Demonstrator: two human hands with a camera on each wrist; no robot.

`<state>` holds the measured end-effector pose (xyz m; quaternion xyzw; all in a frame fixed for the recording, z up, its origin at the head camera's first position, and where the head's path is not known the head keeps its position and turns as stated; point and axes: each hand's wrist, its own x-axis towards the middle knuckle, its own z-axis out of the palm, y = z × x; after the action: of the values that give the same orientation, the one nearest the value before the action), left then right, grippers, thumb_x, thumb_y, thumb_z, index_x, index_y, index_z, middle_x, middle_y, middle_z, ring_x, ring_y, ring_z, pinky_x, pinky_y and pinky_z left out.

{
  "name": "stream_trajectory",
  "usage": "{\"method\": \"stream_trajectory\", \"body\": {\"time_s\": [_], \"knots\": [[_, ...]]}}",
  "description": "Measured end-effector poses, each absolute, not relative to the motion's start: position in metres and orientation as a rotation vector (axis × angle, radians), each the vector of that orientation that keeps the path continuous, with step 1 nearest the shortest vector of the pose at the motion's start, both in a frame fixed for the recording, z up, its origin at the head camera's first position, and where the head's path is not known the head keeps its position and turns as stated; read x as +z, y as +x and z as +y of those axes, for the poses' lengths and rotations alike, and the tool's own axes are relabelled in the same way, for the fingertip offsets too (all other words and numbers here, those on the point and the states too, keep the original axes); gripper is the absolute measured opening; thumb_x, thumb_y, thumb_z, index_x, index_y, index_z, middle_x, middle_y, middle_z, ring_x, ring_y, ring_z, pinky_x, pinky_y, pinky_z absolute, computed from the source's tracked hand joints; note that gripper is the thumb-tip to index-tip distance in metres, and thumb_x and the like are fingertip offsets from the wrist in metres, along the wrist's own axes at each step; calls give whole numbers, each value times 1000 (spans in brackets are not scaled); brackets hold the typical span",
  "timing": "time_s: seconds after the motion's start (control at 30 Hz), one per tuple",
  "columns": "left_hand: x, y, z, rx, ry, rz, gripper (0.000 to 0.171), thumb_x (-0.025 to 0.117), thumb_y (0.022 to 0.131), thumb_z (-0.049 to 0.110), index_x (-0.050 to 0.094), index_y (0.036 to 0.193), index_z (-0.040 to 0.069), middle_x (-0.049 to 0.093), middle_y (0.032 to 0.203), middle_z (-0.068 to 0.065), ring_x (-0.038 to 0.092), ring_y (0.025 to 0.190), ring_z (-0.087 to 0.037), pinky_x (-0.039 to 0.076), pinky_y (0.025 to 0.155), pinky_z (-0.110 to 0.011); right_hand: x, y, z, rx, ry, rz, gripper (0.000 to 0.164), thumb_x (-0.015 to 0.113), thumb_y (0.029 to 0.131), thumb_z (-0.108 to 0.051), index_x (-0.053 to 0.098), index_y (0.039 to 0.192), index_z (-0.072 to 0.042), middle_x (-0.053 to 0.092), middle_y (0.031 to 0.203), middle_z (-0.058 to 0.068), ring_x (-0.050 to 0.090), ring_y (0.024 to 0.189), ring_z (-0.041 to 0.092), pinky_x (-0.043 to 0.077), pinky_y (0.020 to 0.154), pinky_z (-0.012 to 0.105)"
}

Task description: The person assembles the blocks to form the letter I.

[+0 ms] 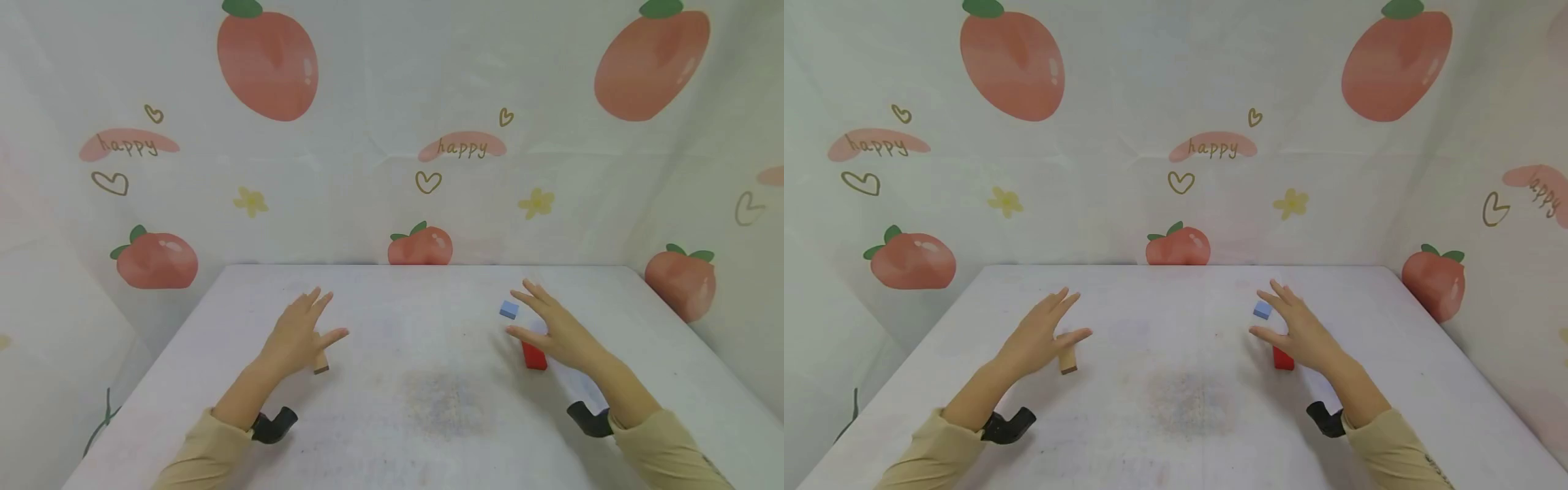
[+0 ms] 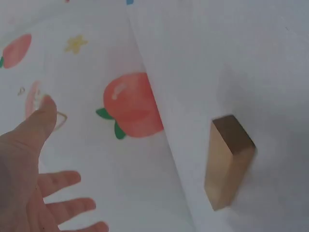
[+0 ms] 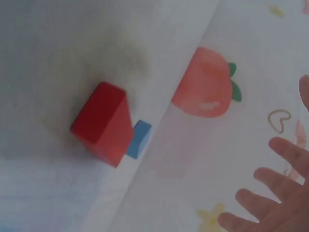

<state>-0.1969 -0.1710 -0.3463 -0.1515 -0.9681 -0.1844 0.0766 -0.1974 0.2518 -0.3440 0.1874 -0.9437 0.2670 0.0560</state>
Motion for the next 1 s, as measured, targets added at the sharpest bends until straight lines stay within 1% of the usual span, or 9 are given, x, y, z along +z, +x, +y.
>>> {"method": "stream_trajectory", "body": {"time_s": [0.07,0.2,0.27,0.4,0.53,0.67,0.8,1.0], "knots": [[-348,-197,-180,-686,-454,-2922,73,60,86,46,38,142,5,31,149,-24,28,136,-46,27,107,-61,-347,-198,259,839,562,-2866,65,68,84,-31,42,138,-6,25,150,25,22,136,48,25,98,71],[-355,-200,-196,-890,-425,-2953,71,61,86,45,39,141,5,32,148,-23,28,136,-44,27,107,-61,-352,-200,270,878,577,-2842,56,69,83,-27,51,131,-4,35,145,26,30,132,48,29,97,70],[-358,-200,-202,-924,-419,-2964,71,62,86,44,40,140,4,34,147,-24,29,136,-44,27,107,-60,-354,-200,274,905,578,-2834,52,70,82,-25,54,127,-3,38,142,26,32,131,48,29,97,70],[-364,-201,-209,-938,-422,-2967,68,66,84,40,44,137,3,40,143,-23,34,134,-43,30,106,-58,-359,-201,282,967,585,-2839,49,71,82,-23,56,124,-2,43,139,26,36,128,46,33,97,66],[-368,-200,-212,-923,-454,-2975,64,68,83,35,48,134,3,44,140,-23,37,131,-44,32,105,-57,-365,-203,291,1026,613,-2872,48,70,82,-20,56,124,1,46,136,27,41,124,44,39,95,61],[-372,-200,-215,-930,-483,-2995,67,71,81,34,47,134,2,45,139,-23,37,131,-45,32,104,-58,-371,-205,298,1053,638,-2922,49,70,82,-18,55,124,1,49,133,27,46,119,46,43,93,59],[-376,-200,-216,-917,-488,-3011,69,73,78,34,48,133,1,46,137,-24,38,129,-45,33,103,-58,-376,-207,303,1079,660,-2955,50,70,82,-19,54,125,1,52,130,26,49,116,47,45,91,57],[-381,-198,-217,-880,-486,-3028,66,76,75,30,52,128,-1,50,133,-26,42,126,-47,35,102,-58,-380,-208,308,1122,660,-3009,51,70,82,-22,55,126,-1,50,132,27,50,116,48,45,92,57]]}}
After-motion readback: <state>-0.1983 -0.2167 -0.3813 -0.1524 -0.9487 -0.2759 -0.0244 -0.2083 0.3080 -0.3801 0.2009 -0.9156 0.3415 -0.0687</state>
